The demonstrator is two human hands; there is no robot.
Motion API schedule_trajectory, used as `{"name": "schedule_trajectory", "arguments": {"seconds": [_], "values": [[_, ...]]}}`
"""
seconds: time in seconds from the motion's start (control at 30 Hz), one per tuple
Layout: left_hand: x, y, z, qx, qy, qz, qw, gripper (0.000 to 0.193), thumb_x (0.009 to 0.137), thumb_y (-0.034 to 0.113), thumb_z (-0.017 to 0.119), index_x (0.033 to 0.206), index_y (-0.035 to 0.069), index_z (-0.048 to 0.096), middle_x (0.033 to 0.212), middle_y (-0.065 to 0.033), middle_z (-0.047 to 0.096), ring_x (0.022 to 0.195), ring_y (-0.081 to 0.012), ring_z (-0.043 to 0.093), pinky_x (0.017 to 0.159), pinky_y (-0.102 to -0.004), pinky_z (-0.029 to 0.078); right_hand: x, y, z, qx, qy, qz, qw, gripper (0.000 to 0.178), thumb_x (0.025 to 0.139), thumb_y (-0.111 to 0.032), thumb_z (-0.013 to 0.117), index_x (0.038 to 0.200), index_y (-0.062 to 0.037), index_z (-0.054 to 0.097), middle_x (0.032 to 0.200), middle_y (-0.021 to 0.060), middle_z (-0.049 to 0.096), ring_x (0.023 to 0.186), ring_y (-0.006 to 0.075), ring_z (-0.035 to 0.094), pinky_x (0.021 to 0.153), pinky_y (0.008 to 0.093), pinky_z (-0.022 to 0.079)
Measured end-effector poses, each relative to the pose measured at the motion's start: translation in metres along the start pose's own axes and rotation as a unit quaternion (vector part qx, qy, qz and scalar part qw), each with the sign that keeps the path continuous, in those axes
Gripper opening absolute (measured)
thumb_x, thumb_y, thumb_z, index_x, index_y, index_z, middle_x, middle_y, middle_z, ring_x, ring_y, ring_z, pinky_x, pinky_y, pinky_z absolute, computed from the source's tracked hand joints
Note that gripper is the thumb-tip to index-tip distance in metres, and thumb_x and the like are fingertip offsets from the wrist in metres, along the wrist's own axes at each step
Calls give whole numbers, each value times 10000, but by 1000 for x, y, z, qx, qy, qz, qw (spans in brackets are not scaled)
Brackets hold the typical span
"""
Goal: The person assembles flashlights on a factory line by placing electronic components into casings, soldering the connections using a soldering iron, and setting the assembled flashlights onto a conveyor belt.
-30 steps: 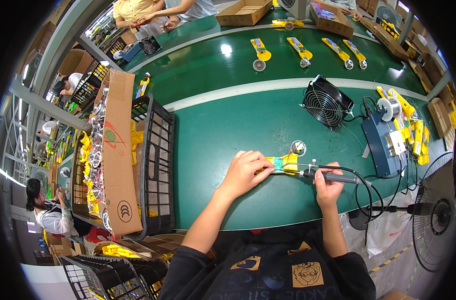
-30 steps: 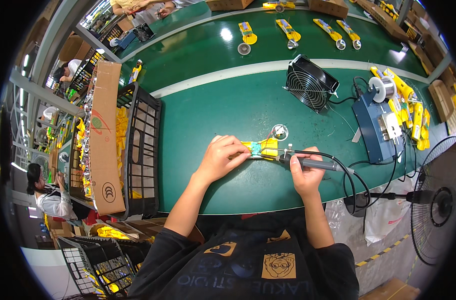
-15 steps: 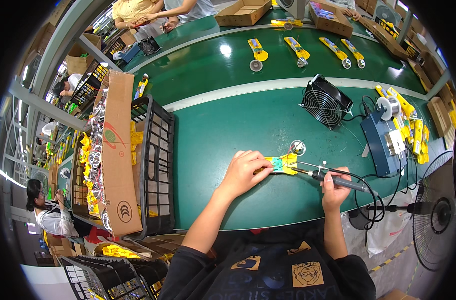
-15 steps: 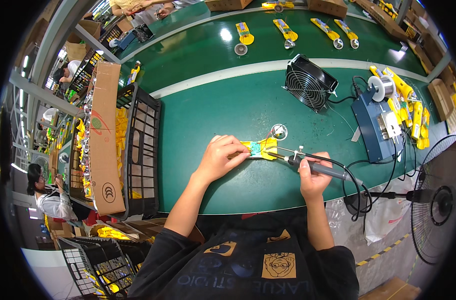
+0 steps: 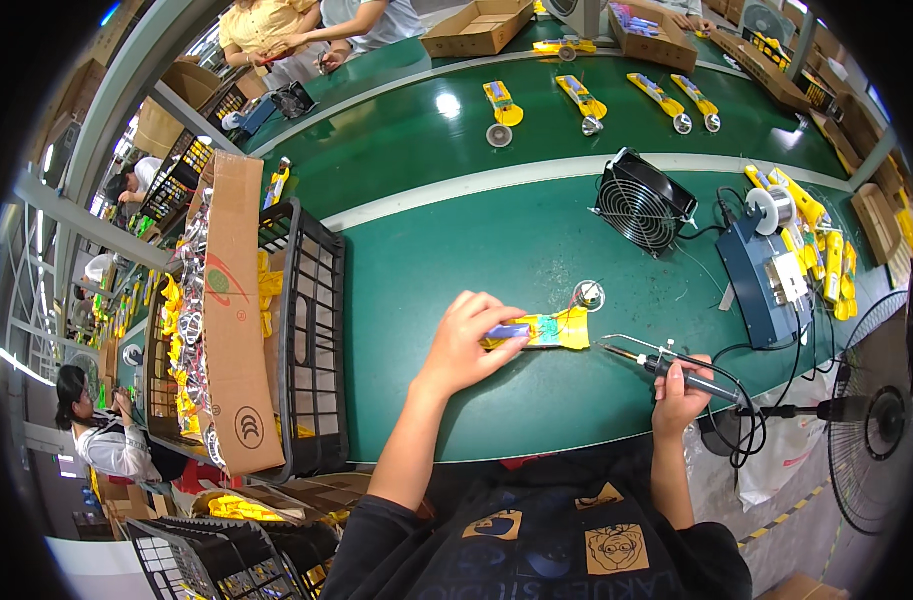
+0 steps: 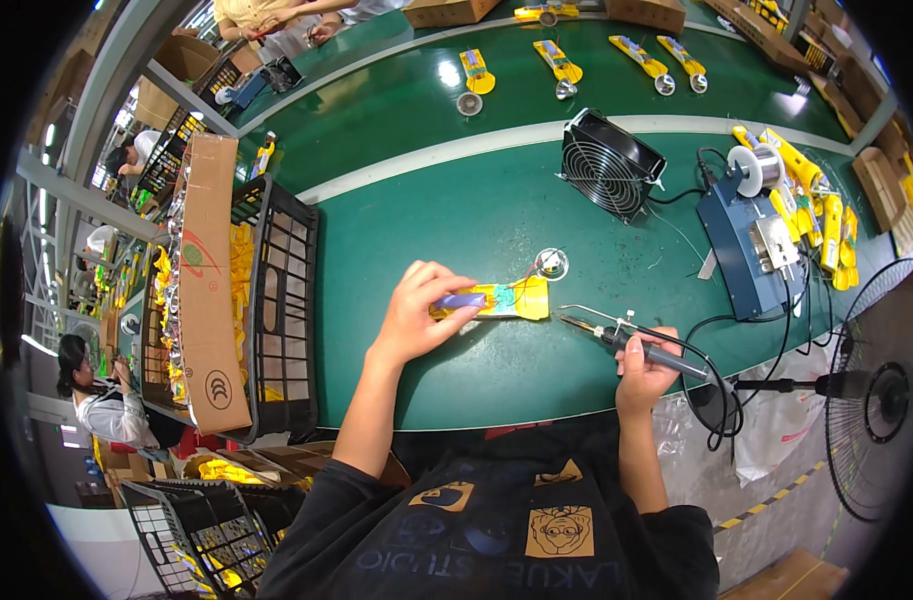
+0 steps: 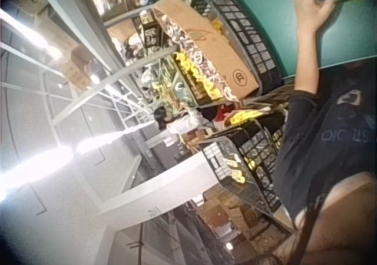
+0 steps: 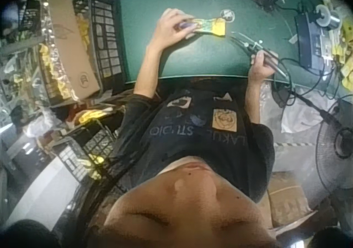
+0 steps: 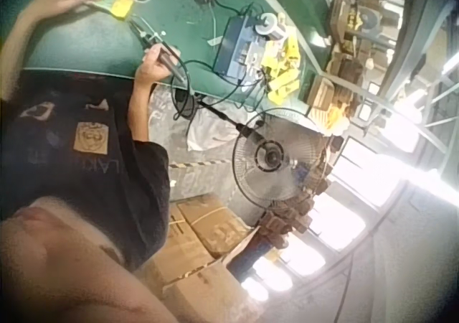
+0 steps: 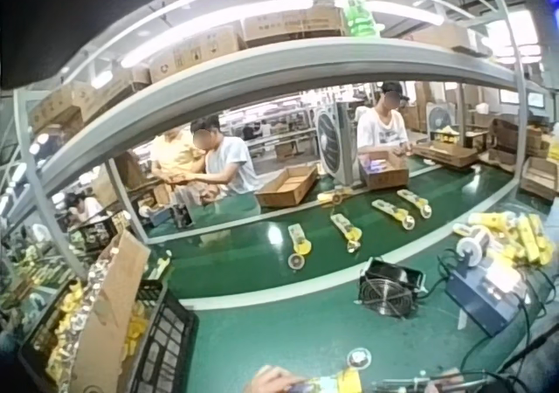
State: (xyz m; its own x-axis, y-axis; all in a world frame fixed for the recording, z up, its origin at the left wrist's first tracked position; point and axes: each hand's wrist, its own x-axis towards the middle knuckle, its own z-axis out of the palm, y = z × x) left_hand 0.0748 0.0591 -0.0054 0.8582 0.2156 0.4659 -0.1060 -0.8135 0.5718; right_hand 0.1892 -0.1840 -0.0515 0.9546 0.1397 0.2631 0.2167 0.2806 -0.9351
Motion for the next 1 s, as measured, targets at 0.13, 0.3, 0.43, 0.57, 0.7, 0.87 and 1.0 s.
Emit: {"name": "schedule_trajectory", "arguments": {"seconds": [0.13,0.3,0.43,0.57,0.7,0.87,1.0], "values": [[-9,-6,-16,-121,-2,-80,989,198,653,73,687,846,43,657,762,-45,569,647,-112,512,557,-235,417,-1,1,0,-7,1,2,1000,119,783,-71,531,807,-26,423,623,31,466,435,46,418,383,162,337],[-11,-8,-19,-230,-38,-98,967,169,695,30,660,863,47,658,824,-63,608,686,-108,560,576,-216,454,1,-5,1,18,17,-13,1000,112,783,-67,520,799,-24,417,630,26,453,430,44,408,382,163,337],[-14,-13,-21,-253,-66,-144,955,144,703,32,654,845,53,661,812,-59,626,664,-99,554,565,-219,449,3,-5,0,21,30,-28,999,101,780,-56,506,800,-18,414,626,22,432,422,45,402,376,161,332],[-13,-14,-17,-208,-82,-129,966,135,705,59,654,840,69,664,768,-50,628,655,-122,545,571,-247,441,4,-5,-2,29,35,-19,999,90,780,-48,497,804,-12,418,624,23,426,420,47,400,371,156,325],[-10,-7,-15,-131,-72,-102,984,109,713,89,647,820,81,665,733,-45,622,683,-165,537,597,-276,436,5,-4,-3,33,36,-12,999,94,783,-49,498,813,-10,418,624,26,430,419,47,399,370,154,324],[-7,-2,-5,-113,-25,-73,991,81,707,67,641,787,62,656,722,-42,620,660,-143,520,591,-260,419,9,-2,-3,34,13,-14,999,116,784,-67,520,815,-13,422,631,28,443,434,50,417,370,154,326],[-6,0,0,-83,-22,-60,994,59,708,83,641,763,62,637,715,-41,602,655,-161,523,597,-276,418,18,-4,9,42,-8,-6,999,122,782,-72,529,811,-12,427,634,28,448,448,52,428,372,158,329]]}}
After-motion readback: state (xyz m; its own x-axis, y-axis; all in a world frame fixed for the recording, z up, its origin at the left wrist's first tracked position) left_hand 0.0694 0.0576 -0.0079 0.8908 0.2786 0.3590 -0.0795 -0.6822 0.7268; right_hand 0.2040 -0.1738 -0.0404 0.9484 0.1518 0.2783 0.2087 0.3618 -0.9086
